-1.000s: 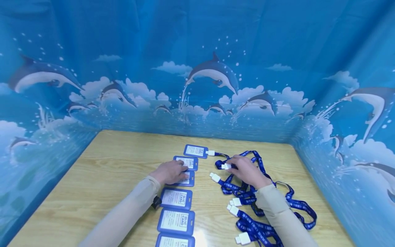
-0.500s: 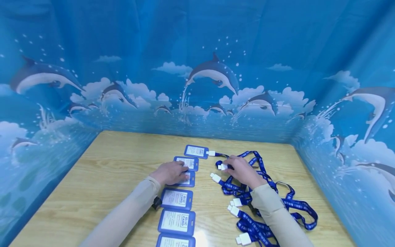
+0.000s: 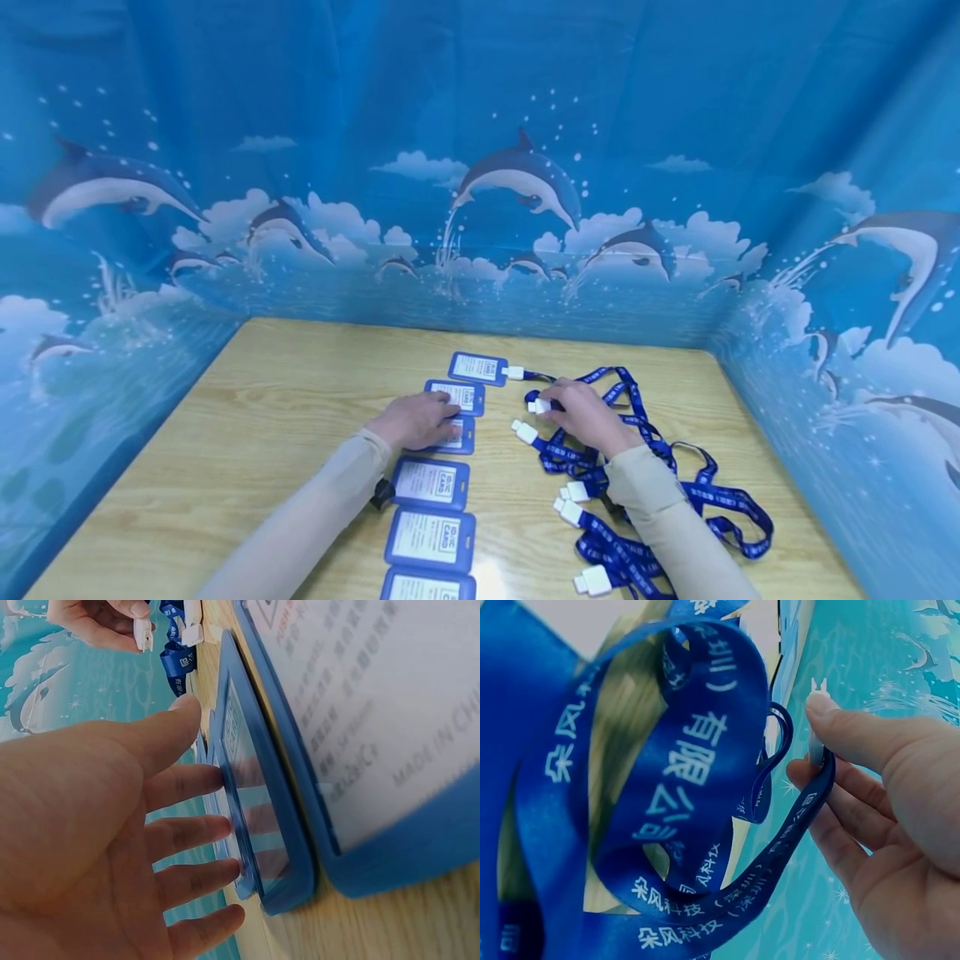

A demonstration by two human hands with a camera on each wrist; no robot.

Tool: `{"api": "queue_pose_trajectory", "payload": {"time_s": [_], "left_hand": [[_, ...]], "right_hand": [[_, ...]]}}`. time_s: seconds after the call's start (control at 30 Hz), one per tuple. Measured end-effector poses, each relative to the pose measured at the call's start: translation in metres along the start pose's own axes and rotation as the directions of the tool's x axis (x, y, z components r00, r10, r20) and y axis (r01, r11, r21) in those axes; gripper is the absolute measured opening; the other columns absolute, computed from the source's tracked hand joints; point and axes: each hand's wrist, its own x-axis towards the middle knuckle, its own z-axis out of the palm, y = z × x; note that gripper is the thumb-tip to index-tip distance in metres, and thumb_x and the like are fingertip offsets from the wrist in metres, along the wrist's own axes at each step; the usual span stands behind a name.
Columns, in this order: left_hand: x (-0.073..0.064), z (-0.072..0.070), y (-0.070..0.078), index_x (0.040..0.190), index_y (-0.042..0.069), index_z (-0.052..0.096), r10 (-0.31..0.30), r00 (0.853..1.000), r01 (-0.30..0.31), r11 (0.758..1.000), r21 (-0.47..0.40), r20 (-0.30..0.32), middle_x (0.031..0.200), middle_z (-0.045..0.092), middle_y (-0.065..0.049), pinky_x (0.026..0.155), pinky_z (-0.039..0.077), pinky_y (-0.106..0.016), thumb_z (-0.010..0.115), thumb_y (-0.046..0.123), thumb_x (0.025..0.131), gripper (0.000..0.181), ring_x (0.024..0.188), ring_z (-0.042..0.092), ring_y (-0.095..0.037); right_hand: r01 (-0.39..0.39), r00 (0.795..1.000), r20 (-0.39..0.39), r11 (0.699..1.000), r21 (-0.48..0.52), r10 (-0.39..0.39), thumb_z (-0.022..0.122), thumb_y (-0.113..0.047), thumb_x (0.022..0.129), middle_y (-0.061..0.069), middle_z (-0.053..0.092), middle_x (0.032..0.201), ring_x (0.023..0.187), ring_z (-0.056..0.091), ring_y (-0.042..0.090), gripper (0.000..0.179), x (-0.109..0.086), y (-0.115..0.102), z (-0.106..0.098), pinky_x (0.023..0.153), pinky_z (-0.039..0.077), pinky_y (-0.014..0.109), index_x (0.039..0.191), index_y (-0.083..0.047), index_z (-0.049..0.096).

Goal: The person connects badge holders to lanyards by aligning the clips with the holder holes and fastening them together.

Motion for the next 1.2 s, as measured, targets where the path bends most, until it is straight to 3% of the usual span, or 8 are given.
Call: {"api": "queue_pose_trajectory", "payload": {"time_s": [0.77,1.2], "left_hand": [[0.003,0.000,0.006,0.149,0.023,0.052,0.022,1.000,-0.023,1.000,-0.002,-0.008,0.159,0.043,-0.007,0.119,0.038,-0.052,0.054,0.055,0.100,0.059,0.146,0.042,-0.031],[0.004,0.001,0.007,0.149,0.025,0.052,-0.003,1.000,0.003,1.000,0.004,0.012,0.159,0.043,-0.007,0.118,0.039,-0.053,0.052,0.060,0.098,0.062,0.145,0.042,-0.033]], "right_hand": [[0.011,1.000,0.003,1.000,0.024,-0.011,0.076,-0.017,0.092,0.007,0.072,0.109,0.096,0.069,0.020,0.029,0.008,0.000,0.007,0.083,0.061,0.036,0.118,-0.006,0.073],[0.013,1.000,0.004,0.999,0.031,-0.013,0.075,-0.017,0.092,0.010,0.072,0.114,0.102,0.069,0.023,0.030,0.011,-0.003,0.007,0.087,0.061,0.038,0.119,-0.005,0.073]]}}
